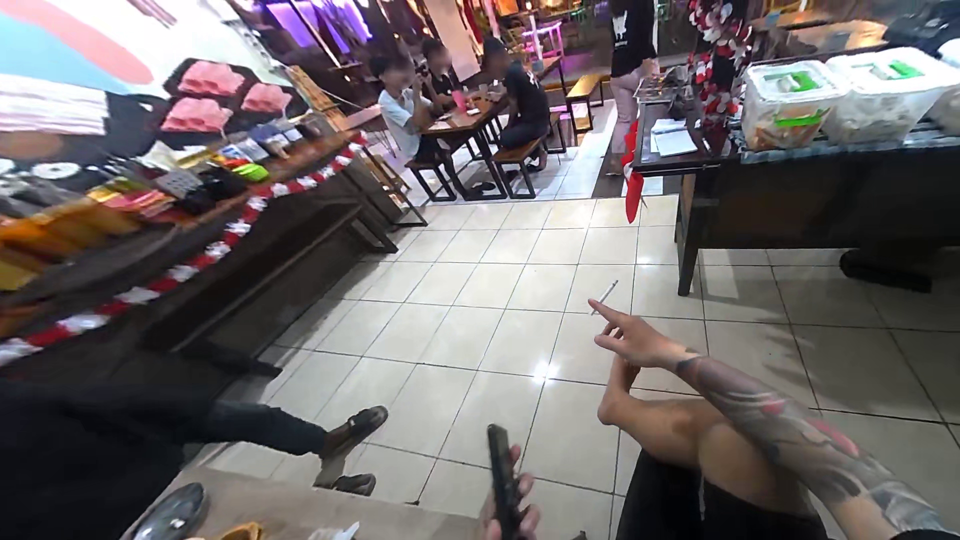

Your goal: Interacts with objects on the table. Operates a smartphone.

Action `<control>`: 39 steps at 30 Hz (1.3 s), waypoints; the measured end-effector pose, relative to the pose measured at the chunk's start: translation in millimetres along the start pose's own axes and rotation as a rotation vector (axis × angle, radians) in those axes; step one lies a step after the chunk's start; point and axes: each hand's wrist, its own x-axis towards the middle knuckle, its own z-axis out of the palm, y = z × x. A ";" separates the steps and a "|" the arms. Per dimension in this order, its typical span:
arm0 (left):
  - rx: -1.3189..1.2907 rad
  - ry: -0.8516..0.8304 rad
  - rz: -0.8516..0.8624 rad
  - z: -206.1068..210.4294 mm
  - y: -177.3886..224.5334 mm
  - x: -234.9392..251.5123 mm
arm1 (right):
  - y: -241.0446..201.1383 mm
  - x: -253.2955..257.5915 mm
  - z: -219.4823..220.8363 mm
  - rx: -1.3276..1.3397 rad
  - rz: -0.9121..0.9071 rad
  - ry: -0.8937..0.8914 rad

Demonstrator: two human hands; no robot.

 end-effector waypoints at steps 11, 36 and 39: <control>0.285 0.132 -0.031 38.0 -42.7 159.1 | 100.3 -23.0 -6.4 -0.326 0.300 -0.244; 0.463 0.100 0.038 2.5 -86.7 187.8 | 130.3 -38.0 -36.6 -0.369 0.521 -0.227; 0.498 0.070 0.066 2.0 -88.7 188.8 | 122.2 -37.5 -36.5 -0.281 0.482 -0.142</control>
